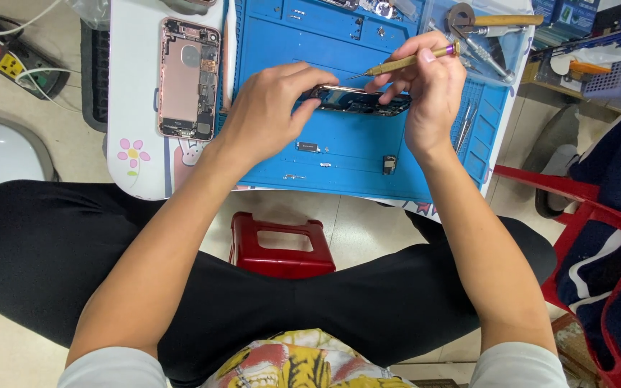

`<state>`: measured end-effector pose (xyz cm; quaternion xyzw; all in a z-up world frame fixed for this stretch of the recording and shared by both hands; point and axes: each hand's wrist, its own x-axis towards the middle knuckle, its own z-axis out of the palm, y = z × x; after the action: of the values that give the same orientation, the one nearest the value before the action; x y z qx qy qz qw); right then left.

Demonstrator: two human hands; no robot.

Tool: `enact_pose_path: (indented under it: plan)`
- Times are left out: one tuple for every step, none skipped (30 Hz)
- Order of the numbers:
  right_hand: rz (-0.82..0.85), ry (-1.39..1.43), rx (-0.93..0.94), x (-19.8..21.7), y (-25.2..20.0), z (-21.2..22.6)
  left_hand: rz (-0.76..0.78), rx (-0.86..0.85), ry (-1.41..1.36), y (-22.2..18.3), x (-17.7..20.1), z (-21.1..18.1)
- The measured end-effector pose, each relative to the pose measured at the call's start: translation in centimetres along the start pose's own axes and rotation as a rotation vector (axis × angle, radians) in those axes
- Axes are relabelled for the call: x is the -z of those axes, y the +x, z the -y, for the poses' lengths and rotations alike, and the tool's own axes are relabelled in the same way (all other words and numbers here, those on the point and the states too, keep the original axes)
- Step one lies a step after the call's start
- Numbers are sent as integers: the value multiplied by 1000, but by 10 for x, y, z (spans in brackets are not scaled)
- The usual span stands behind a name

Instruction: The person is repairing a smartphone by using tweezers and a screwdriver to manipulate internal components. They carefully remove and adjust parts within the phone's chassis, working on a blue mat with various tools and phone parts nearby.

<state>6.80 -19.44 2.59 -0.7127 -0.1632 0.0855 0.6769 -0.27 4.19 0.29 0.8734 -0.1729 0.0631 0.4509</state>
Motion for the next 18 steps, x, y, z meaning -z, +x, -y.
enact_pose_path:
  plan:
    - [-2, 0, 1, -1, 1, -1, 1, -2, 0, -1, 1, -1]
    - [-13, -11, 7, -2, 2, -2, 5, 2, -19, -2, 2, -1]
    - [-25, -22, 13, -3, 3, -1, 9, 6, -39, -3, 4, -2]
    - [-38, -9, 23, -3, 2, -3, 21, -4, -24, -4, 1, -2]
    - [-51, 25, -10, -3, 1, -3, 5, 4, -28, -5, -1, -3]
    - [-68, 57, -27, -2, 6, -1, -17, -4, -25, -1, 0, -2]
    - [-84, 69, 0, -6, 8, -1, -10, -29, -4, -2, 3, 0]
    - [-92, 111, -42, -4, 8, 0, 11, 13, -11, -2, 2, 0]
    - [-100, 153, -83, -2, 8, 1, 31, 55, -18, -3, 0, 0]
    - [-113, 149, -70, -1, 8, 0, 35, 36, -17, -2, 0, 0]
    - [-123, 177, -83, 0, 8, -1, 30, 68, -48, -2, -1, 2]
    - [-135, 203, -96, 3, 8, -1, 27, 97, -81, -1, -2, 2]
    - [-150, 197, -82, 2, 4, -1, 32, 77, -82, -1, -2, 4]
    - [-163, 181, -64, 1, 3, -1, 36, 132, -105, -1, -2, 5]
    - [-176, 165, -46, 1, 2, -1, 39, 187, -129, -1, -3, 7]
    - [-190, 157, -33, 1, 1, 2, 44, 166, -131, 0, -3, 8]
    - [-189, 137, -28, 2, 0, 5, 39, 185, -116, 1, -3, 8]
    - [-188, 117, -32, 1, -4, 6, 37, 211, -103, -1, -5, 8]
